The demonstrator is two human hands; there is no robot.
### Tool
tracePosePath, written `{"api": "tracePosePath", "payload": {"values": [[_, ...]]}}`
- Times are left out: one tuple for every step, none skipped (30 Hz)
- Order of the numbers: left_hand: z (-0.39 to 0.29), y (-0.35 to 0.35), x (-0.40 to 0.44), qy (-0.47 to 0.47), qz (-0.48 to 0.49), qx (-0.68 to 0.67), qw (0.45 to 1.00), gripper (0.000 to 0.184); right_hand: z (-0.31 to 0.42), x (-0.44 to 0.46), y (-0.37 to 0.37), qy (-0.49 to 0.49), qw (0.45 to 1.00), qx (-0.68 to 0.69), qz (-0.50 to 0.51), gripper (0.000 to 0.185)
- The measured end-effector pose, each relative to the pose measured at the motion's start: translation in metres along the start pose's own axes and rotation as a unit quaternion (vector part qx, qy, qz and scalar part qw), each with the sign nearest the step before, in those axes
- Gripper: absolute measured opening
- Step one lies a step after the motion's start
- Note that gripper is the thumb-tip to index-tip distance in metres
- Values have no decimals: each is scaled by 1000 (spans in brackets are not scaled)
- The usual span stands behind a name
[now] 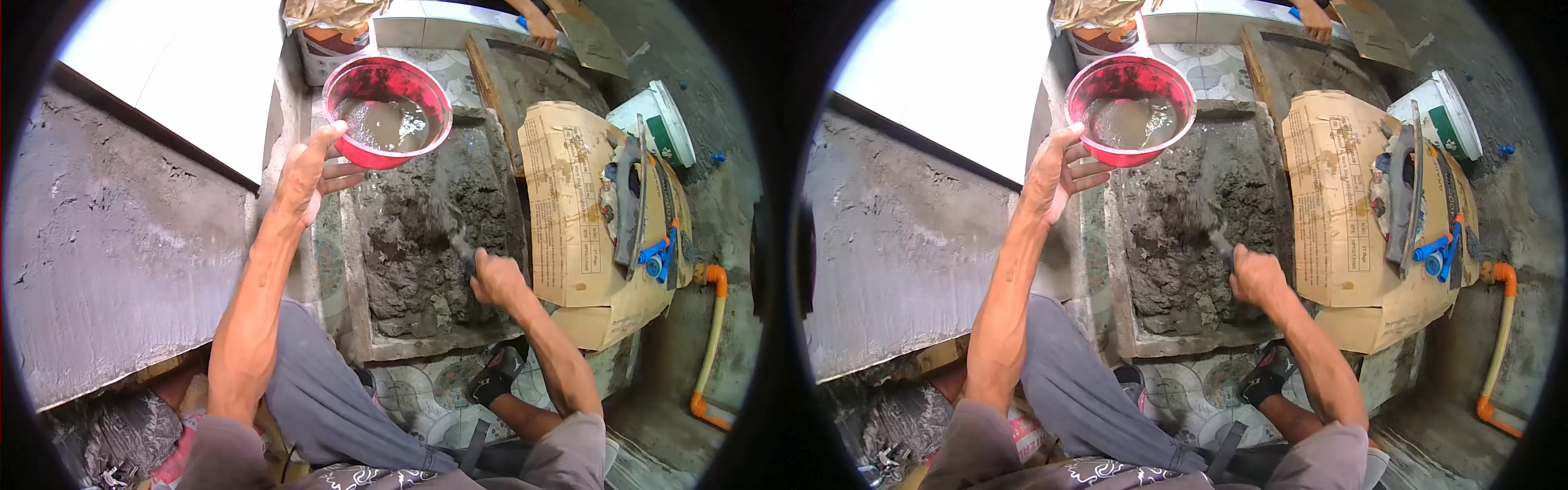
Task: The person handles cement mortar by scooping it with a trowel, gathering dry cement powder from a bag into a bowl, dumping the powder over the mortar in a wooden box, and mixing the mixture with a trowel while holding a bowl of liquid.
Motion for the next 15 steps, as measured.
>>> {"api": "tracePosePath", "payload": {"values": [[-1, 2, 2, 4, 1, 2, 1000, 62, 11, -17, -2, 12, 1000, -8, 2, 41], [0, 2, 4, 7, 0, 3, 1000, 62, 22, -33, -7, 20, 1000, -7, 2, 38], [3, 2, 6, 2, 1, -1, 1000, 62, 30, -44, -9, 28, 1000, -5, 2, 36], [5, 2, 10, -1, 2, -5, 1000, 62, 33, -47, -3, 38, 999, -12, 10, 36], [7, 1, 12, -2, 2, -9, 1000, 62, 33, -48, 5, 46, 999, -19, 16, 36], [9, 2, 14, -2, 0, -12, 1000, 62, 32, -45, 14, 54, 998, -26, 22, 36], [10, 3, 16, 2, -2, -13, 1000, 62, 20, -35, 24, 71, 996, -38, 36, 37], [12, 2, 16, 2, -5, -12, 1000, 62, 4, -20, 35, 88, 994, -48, 51, 38], [11, 1, 17, 4, -2, -7, 1000, 62, -15, -3, 44, 106, 991, -56, 65, 39], [10, 2, 18, 5, 3, -2, 1000, 62, -32, 17, 51, 110, 989, -61, 78, 38], [12, 2, 15, 1, 7, 2, 1000, 63, -45, 32, 56, 114, 987, -64, 97, 37], [12, 1, 14, 0, 5, 4, 1000, 63, -53, 48, 49, 104, 984, -67, 126, 36], [10, 1, 11, 0, 3, 4, 1000, 63, -58, 61, 38, 95, 981, -72, 154, 36], [8, 2, 9, 1, 2, 4, 1000, 63, -62, 70, 28, 93, 983, -86, 132, 38], [7, 2, 7, 0, 4, 9, 1000, 63, -65, 76, 22, 90, 984, -101, 114, 40]]}}
Point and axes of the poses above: each hand's wrist, its own x-axis towards the middle knuckle, its own y-axis out of the palm, z = x × y, the point moved 7 cm from there along x, towards the middle knuckle, and after that the axes turned 4 degrees about -x, right-handed, at the moved point
